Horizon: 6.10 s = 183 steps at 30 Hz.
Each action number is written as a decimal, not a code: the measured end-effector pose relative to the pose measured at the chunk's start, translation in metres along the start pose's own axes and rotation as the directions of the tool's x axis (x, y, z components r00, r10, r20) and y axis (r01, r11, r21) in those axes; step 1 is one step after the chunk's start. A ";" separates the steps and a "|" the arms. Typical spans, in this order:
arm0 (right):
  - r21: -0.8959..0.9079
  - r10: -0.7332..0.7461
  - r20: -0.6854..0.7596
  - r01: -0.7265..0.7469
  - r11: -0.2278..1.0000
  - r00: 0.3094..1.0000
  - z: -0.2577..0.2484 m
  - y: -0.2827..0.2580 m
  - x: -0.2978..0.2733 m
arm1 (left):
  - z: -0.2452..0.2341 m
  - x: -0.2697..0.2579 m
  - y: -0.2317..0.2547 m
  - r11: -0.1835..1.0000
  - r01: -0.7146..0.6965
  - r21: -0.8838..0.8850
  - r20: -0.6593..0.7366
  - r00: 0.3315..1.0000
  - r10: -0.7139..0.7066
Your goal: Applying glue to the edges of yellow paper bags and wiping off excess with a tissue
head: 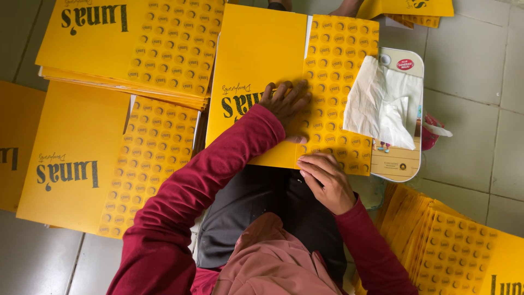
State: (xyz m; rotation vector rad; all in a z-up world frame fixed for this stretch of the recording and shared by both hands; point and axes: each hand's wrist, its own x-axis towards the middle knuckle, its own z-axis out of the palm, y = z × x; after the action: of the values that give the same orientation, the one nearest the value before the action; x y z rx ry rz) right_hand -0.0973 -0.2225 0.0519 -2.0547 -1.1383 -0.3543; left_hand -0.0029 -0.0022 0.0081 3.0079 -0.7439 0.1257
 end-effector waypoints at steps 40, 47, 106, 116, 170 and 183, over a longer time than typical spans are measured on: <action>-0.661 0.167 -0.158 -0.230 0.715 0.973 -0.112 0.207 0.022 | -0.014 0.016 0.012 0.999 0.019 0.048 0.374 0.927 -0.036; -0.451 0.346 -0.212 -0.406 0.795 0.914 -0.100 0.181 -0.064 | -0.032 0.015 0.014 1.000 0.016 0.001 0.485 0.874 -0.014; -0.414 0.083 0.356 0.077 0.907 0.931 0.015 0.058 0.017 | 0.032 0.001 -0.024 0.980 -0.121 -0.158 -0.493 0.870 0.028; -0.483 0.082 0.325 0.091 0.871 0.942 0.023 0.067 0.044 | 0.068 0.022 -0.033 0.962 -0.084 -0.261 -0.541 0.837 -0.073; -0.462 0.566 0.151 -0.449 0.765 0.810 -0.066 0.234 0.137 | 0.027 0.087 -0.073 0.901 0.285 -0.328 -0.132 0.930 -0.342; -0.421 0.265 0.046 -0.222 0.879 0.963 -0.021 0.302 0.166 | 0.035 0.088 -0.074 0.908 0.277 -0.313 -0.134 0.934 -0.331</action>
State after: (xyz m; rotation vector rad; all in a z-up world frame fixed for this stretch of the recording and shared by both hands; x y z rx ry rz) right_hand 0.2460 -0.2350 0.0140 -2.5855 -0.8981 -0.3929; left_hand 0.1114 0.0200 -0.0205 2.7376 -0.2408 0.2547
